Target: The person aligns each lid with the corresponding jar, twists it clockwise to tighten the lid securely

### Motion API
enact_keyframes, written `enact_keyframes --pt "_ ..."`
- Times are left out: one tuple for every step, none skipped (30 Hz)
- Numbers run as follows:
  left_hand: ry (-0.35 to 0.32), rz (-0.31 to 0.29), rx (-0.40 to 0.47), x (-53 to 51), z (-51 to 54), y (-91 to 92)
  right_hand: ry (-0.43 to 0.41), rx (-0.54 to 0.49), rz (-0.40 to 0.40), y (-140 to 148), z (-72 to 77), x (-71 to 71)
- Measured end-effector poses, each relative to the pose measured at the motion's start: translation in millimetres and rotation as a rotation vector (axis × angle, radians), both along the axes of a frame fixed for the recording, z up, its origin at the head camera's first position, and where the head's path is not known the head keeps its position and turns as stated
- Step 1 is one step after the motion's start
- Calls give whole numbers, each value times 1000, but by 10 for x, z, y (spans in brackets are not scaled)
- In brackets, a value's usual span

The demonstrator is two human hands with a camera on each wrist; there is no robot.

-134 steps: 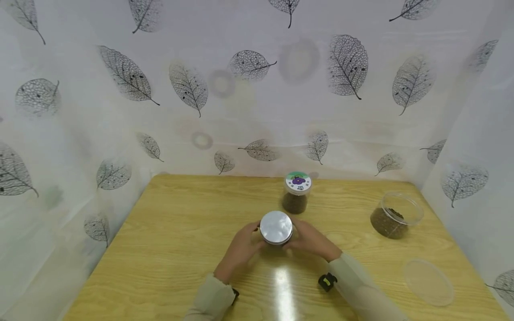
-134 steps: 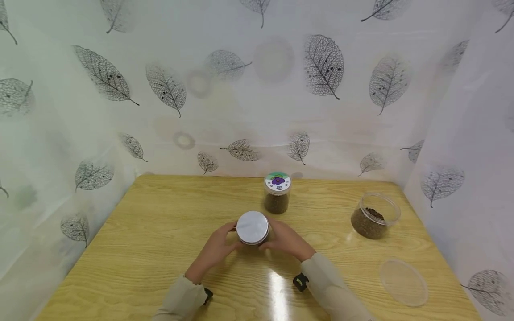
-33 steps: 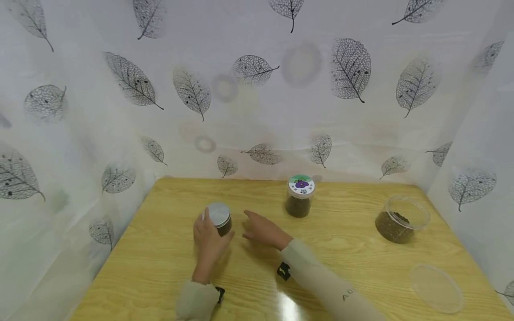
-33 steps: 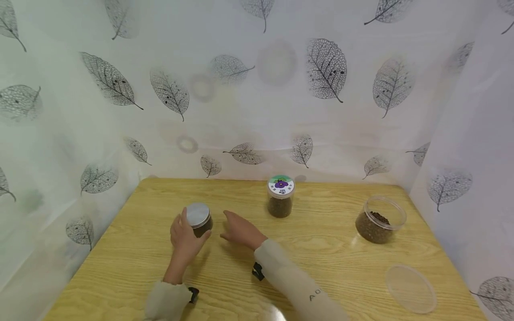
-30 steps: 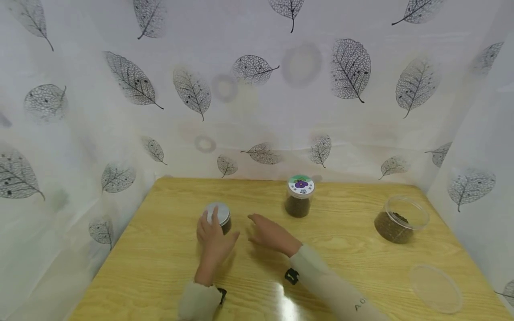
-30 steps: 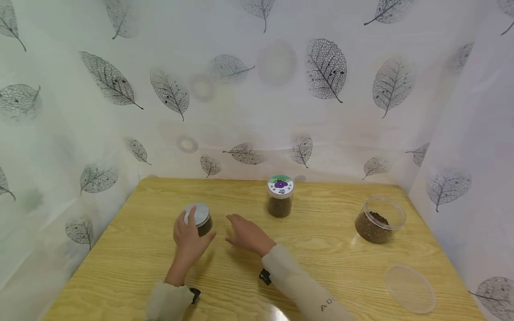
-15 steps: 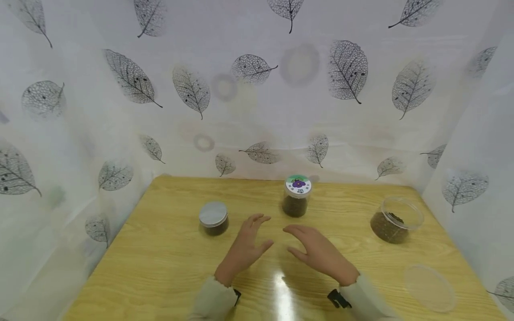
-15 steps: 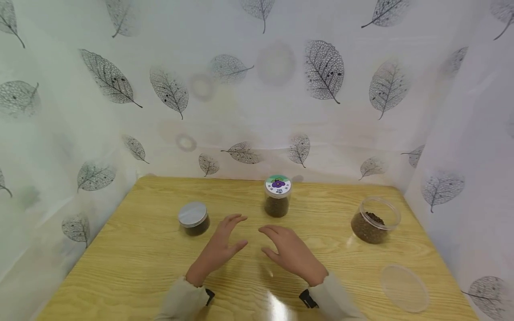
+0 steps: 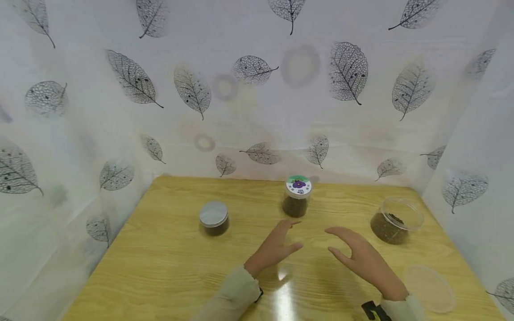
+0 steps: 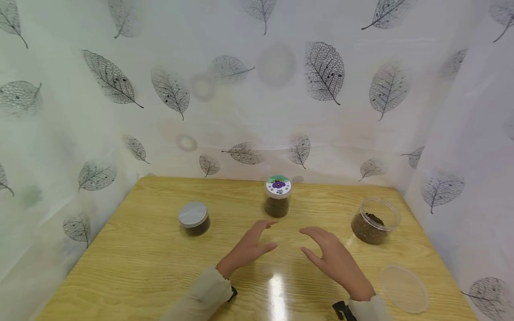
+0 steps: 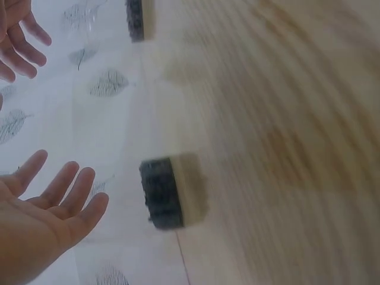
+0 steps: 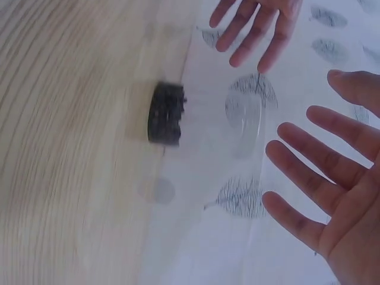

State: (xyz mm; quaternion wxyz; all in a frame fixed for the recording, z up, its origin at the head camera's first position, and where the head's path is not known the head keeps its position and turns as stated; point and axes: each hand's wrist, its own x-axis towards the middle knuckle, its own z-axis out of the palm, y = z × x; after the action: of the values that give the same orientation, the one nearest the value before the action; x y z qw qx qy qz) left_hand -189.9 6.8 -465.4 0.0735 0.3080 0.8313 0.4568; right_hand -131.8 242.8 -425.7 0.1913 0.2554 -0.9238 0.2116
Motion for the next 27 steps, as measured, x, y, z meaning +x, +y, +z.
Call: enact_keyframes --pt "-13 -6 0 -13 1 54 3 -7 -18 51 5 23" --pt "-30 -12 5 -25 7 108 8 -12 -36 102 9 46" --pt "-38 -17 5 -38 14 160 11 -15 -52 155 11 67" --pt "-44 -22 10 -55 17 216 18 -18 -65 212 10 85" --pt "-54 -29 17 -68 27 272 23 -20 -80 269 6 101" --pt "-63 -34 27 -86 29 331 27 -20 -94 327 7 118" --pt "-71 -35 35 -102 33 392 24 -21 -112 379 11 136" --pt "-73 -38 37 -118 43 454 13 -19 -130 431 15 151" --pt "-71 -38 35 -135 53 517 -2 -20 -147 483 18 167" --pt "-71 -38 35 -153 59 583 -20 -22 -163 532 23 184" --pt "-75 -36 36 -166 70 646 -42 -25 -179 578 34 201" --pt "-74 -31 32 -183 73 713 -62 -27 -195 624 42 216" --pt "-70 -26 24 -197 79 776 -83 -29 -212 670 44 229" --pt "-65 -25 17 -211 84 834 -103 -34 -224 722 39 238" --pt "-61 -22 16 -224 82 891 -117 -43 -237 772 35 248" --pt "-63 -18 17 -236 80 947 -122 -47 -251 818 29 257" --pt "-64 -14 19 -249 74 1001 -128 -52 -265 861 22 265" --pt "-60 -12 21 -261 69 1054 -128 -51 -279 902 8 272" --pt "-60 -11 24 -276 64 1109 -138 -52 -294 943 -4 280" --pt "-59 -8 25 -289 62 1162 -152 -55 -309 980 -14 288" --pt "-57 -7 33 -303 61 1216 -162 -55 -325 1012 -22 298" --pt "-57 -9 36 -317 60 1270 -176 -54 -341 1043 -32 307" --pt "-55 -12 39 -330 61 1325 -195 -55 -356 1073 -40 316" --pt "-56 -14 39 -340 67 1379 -208 -55 -368 1104 -50 326" --pt "-60 -13 40 -349 69 1434 -228 -57 -383 1137 -58 336" --pt "-62 -12 36 -356 73 1488 -249 -55 -400 1171 -65 347" --pt "-66 -11 37 -362 75 1543 -272 -49 -417 1210 -73 359"
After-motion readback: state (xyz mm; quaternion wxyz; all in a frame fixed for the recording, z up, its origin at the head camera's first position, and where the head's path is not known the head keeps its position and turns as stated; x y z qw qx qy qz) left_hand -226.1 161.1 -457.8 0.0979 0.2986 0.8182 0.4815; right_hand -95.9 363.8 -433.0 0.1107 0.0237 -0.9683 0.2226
